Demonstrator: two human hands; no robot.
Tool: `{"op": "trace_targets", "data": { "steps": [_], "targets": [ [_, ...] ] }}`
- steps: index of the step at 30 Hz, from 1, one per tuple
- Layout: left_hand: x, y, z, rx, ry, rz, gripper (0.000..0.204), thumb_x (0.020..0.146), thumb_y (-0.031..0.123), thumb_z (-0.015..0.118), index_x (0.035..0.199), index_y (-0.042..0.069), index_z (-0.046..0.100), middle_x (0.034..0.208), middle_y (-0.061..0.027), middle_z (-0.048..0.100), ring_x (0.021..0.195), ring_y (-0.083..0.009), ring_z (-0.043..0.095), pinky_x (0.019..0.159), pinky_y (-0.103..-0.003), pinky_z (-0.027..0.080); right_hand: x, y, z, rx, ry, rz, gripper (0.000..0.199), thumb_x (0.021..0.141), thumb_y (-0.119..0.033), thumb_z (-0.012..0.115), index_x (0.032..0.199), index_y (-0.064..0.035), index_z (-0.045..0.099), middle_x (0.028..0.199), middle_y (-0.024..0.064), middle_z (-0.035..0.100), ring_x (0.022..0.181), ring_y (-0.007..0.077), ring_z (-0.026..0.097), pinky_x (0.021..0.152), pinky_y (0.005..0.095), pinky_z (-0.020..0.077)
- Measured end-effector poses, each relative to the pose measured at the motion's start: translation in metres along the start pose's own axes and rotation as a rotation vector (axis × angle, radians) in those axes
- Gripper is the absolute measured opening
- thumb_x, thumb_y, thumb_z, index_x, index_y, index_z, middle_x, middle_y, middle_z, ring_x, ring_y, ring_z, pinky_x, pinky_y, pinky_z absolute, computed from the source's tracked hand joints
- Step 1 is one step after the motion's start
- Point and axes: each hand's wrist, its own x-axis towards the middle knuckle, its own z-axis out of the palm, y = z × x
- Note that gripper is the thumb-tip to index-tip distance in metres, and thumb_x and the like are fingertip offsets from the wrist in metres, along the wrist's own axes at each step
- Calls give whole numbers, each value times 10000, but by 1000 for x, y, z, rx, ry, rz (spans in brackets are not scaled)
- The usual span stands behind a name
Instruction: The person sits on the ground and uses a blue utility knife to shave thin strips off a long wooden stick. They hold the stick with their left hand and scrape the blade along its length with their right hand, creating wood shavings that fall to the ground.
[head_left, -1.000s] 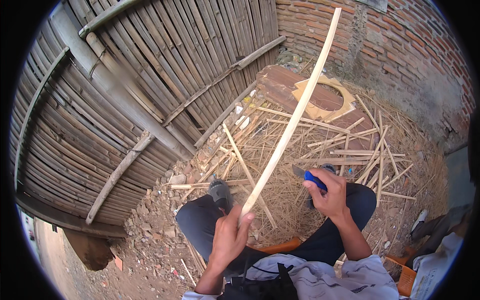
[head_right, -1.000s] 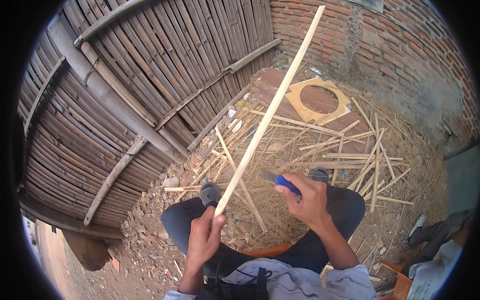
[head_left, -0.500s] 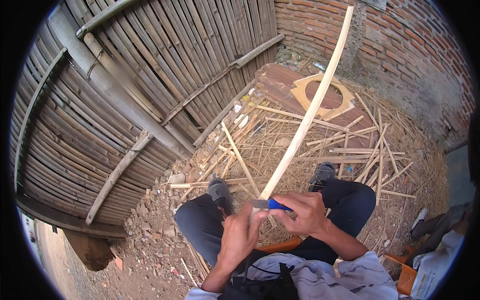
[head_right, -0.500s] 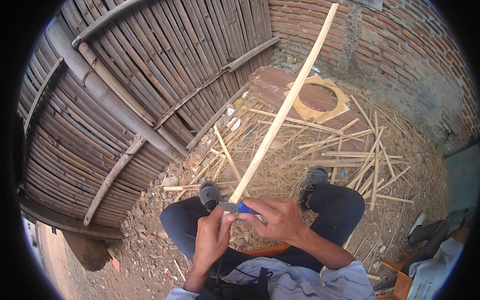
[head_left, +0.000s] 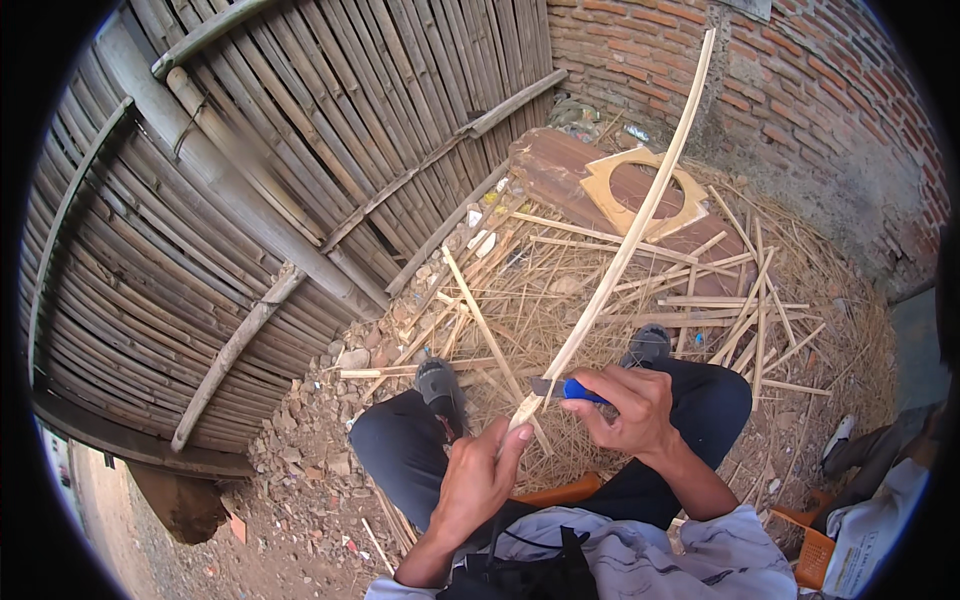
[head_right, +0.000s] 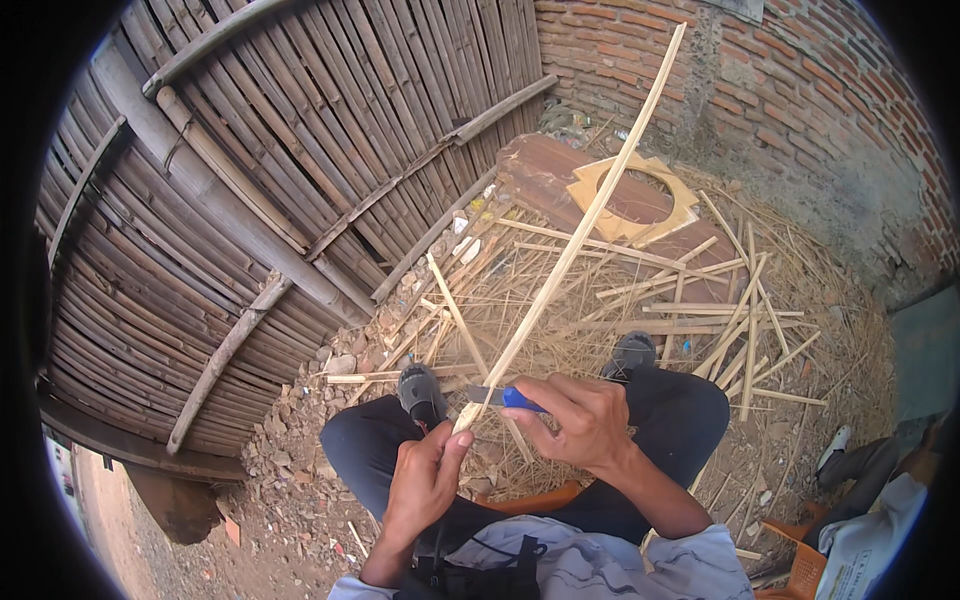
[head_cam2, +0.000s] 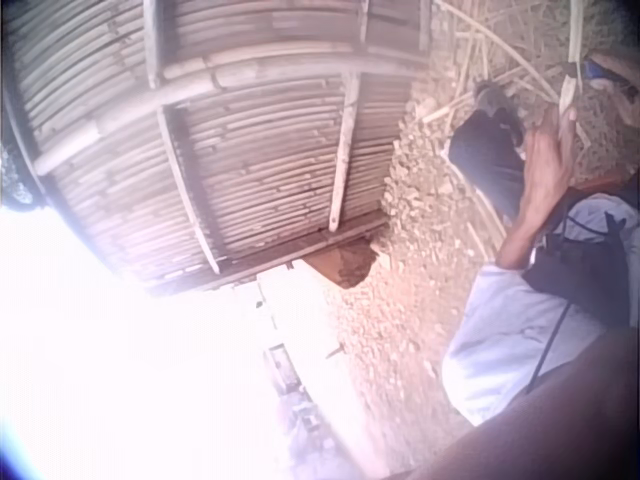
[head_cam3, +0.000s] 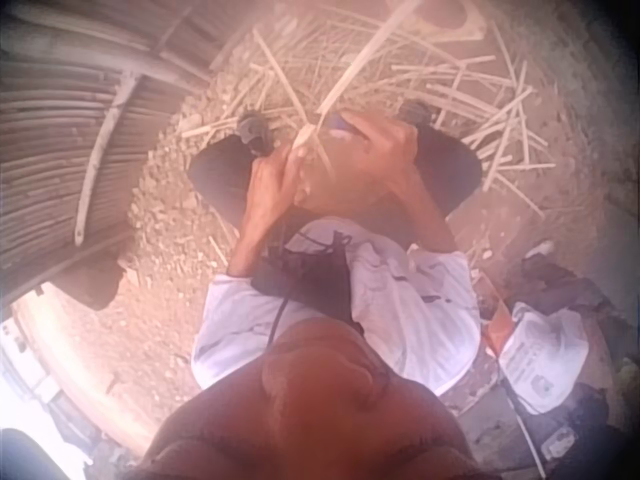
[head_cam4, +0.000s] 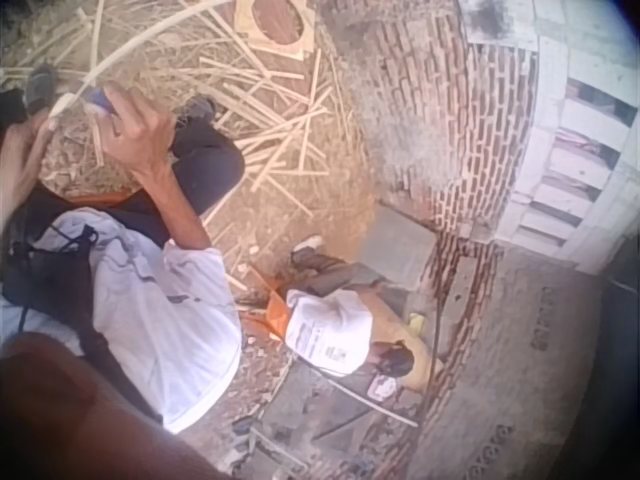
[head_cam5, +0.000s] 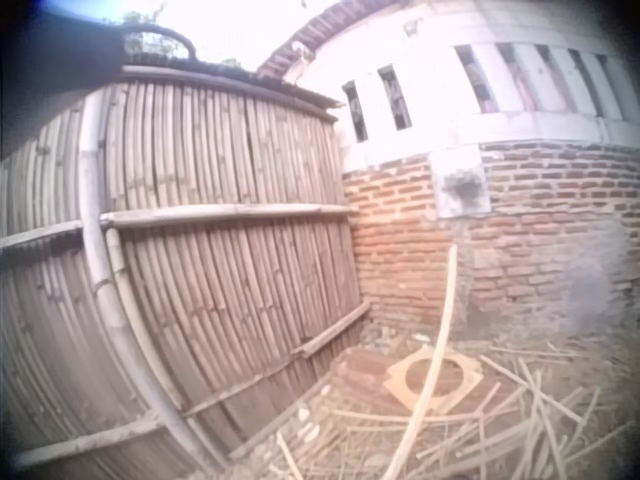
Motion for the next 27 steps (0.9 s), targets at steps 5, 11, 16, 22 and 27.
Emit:
{"op": "trace_targets", "data": {
  "steps": [5,11,16,22,27],
  "targets": [
    [-1,-1,-3,12,13,21,361,1123,264,617,896,-16,600,605,-207,534,552,-401,545,546,-467,428,1,1,-7,-64,-26,2,260,882,-291,875,1031,-91,803,803,56,764,595,230,709,535,343,532],
    [-20,-10,-12,-33,22,-3,373,1117,225,624,833,-12,575,581,-154,452,496,-280,385,524,-412,367,16,30,-25,-126,94,98,270,891,-266,870,1047,-56,799,857,105,782,667,277,749,568,354,549],
    [-31,-32,-21,46,-29,0,341,1118,265,625,928,-19,639,589,-211,533,515,-431,551,517,-457,412,29,60,-38,-115,251,192,268,920,-225,849,1080,-17,798,937,169,802,761,307,788,668,356,603],
    [-48,-47,-28,-2,-14,-88,379,1119,231,619,831,-14,603,598,-113,451,522,-192,408,536,-386,363,59,100,-46,-203,268,154,308,957,-300,817,1099,-27,814,852,154,789,725,295,771,655,378,581],
    [-61,-73,-34,-31,-56,-140,404,1124,262,622,835,-20,602,586,-150,458,517,-217,442,536,-393,386,105,181,-67,-336,299,323,394,993,-429,753,1124,-64,825,774,170,749,625,293,694,619,401,522]
  ]
}}
